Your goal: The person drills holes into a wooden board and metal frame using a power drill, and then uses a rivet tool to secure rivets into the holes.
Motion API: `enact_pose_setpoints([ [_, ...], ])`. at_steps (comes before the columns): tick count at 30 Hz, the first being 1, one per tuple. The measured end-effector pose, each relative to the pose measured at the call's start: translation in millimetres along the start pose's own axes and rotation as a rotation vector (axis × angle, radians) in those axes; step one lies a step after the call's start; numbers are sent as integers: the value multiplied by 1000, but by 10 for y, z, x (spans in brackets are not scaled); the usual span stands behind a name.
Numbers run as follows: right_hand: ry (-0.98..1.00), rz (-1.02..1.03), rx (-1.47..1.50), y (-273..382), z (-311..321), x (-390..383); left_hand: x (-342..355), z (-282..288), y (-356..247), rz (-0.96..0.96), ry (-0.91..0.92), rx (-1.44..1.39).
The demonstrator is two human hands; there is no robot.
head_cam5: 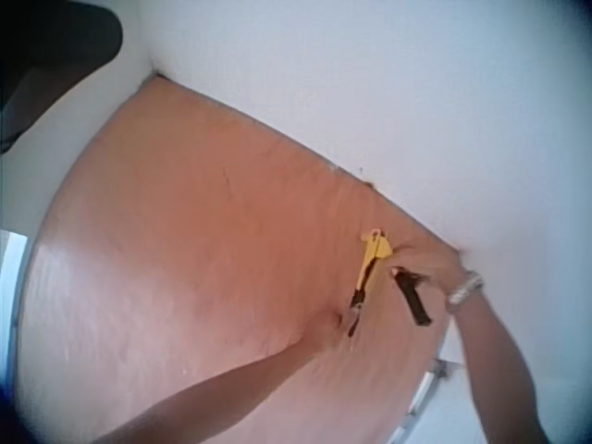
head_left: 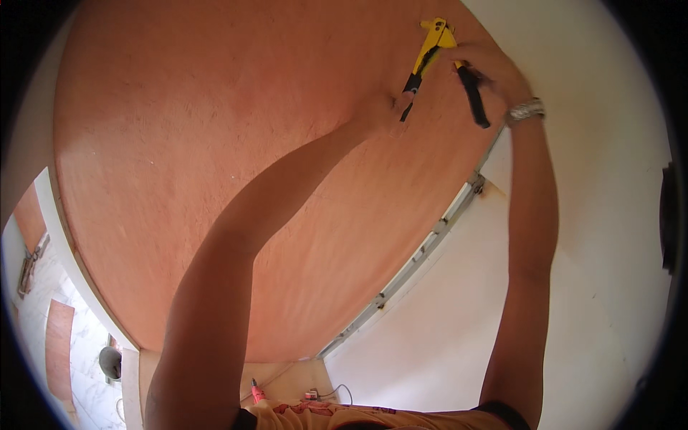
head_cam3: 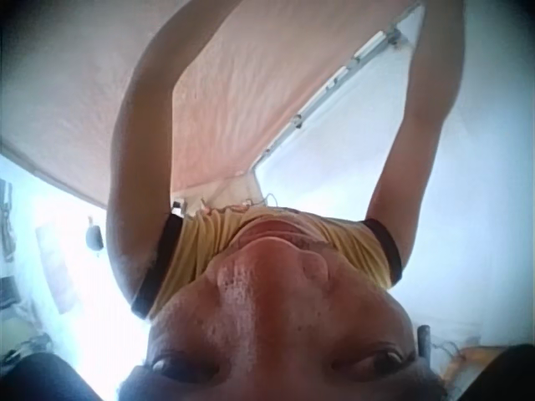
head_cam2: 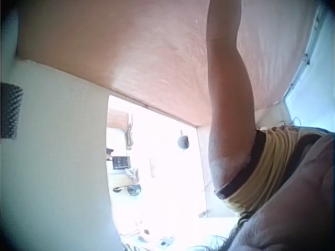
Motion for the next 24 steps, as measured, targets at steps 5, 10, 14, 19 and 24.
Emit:
enact_pose_setpoints([
  [5, -105, -30, -268, -275, -125, 466, 68, -43, 53, 196, -45, -17],
  [10, -168, -102, 258, -536, -368, 544, -49, -36, -74, 314, 92, -108],
  [14, -98, -54, 320, -440, -402, 576, -94, 148, -217, 301, 245, -152],
  [19, -58, 1, 278, -578, -355, 658, -315, 284, -676, 287, 426, -213],
  [24, -154, 40, 322, -393, -481, 532, -164, 328, -542, 254, 370, -168],
])
Point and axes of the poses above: each hand's wrist, its own x-axis towards the middle knuckle, its own z-axis out of the back of the hand, y = z × x, the point moved 3 cm from there along x, towards the middle knuckle, and after that the axes turned 3 degrees about -x, right-handed, at the moved point
